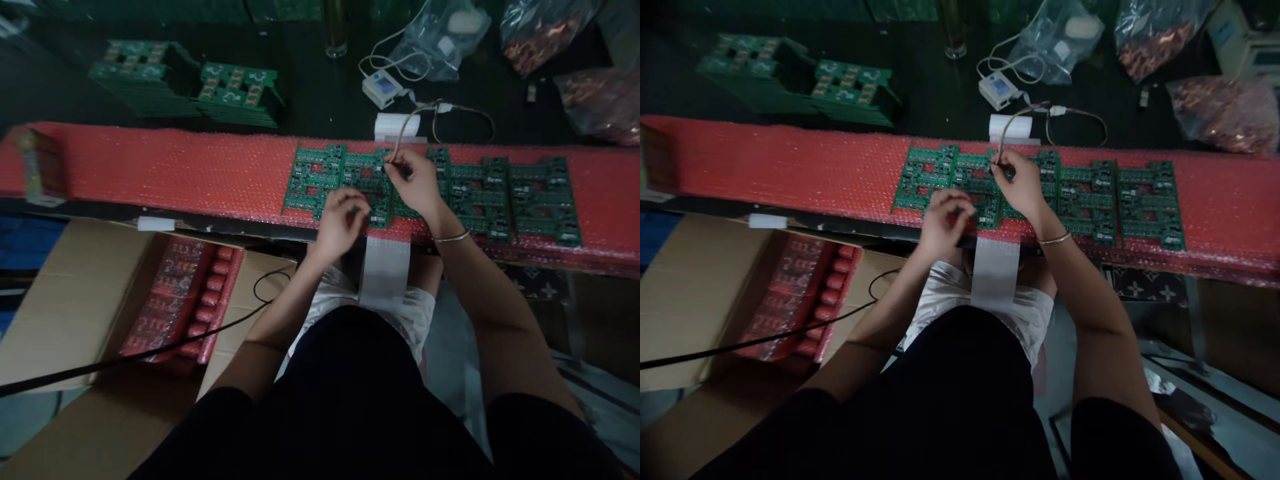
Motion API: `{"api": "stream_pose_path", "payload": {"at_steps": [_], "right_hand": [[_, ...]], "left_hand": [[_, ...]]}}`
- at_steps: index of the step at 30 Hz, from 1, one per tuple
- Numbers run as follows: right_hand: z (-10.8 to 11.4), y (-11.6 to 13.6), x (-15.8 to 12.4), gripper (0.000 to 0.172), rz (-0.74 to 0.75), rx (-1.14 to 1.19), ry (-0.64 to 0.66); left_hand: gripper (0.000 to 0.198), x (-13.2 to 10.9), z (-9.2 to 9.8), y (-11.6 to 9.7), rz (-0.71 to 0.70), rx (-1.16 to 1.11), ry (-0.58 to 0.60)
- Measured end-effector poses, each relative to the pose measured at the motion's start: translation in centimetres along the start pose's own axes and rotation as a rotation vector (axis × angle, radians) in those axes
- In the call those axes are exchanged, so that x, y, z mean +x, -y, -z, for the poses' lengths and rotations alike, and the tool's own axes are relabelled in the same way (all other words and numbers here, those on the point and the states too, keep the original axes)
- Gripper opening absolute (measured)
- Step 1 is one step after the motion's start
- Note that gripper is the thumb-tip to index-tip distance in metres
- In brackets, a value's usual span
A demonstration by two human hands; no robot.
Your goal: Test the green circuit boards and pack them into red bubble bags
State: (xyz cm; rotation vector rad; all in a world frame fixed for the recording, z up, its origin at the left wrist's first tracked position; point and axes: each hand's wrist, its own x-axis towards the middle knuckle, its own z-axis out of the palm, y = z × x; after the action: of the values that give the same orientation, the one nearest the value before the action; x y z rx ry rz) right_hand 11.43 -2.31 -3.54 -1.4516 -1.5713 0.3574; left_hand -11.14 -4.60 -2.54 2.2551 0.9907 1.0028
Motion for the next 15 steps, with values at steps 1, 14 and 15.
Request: {"api": "stream_pose_path", "payload": {"at_steps": [1, 14, 15], "right_hand": [[-0.2, -0.3, -0.1, 0.017, 0.0, 0.02, -0.018], [-0.7, 0.5, -0.6, 0.007, -0.028, 0.009, -0.032], [-0.7, 0.5, -0.6, 0.008, -0.029, 0.003, -0.035]], "left_hand": [[0.01, 1.9, 0.9, 1.0, 0.056, -0.01, 0.001], [0.012, 9.0, 0.0, 4.9, 0.34, 0.204, 0.167], [0.012, 8.9, 0.0, 4.8, 0.341, 0.223, 0.165]]}}
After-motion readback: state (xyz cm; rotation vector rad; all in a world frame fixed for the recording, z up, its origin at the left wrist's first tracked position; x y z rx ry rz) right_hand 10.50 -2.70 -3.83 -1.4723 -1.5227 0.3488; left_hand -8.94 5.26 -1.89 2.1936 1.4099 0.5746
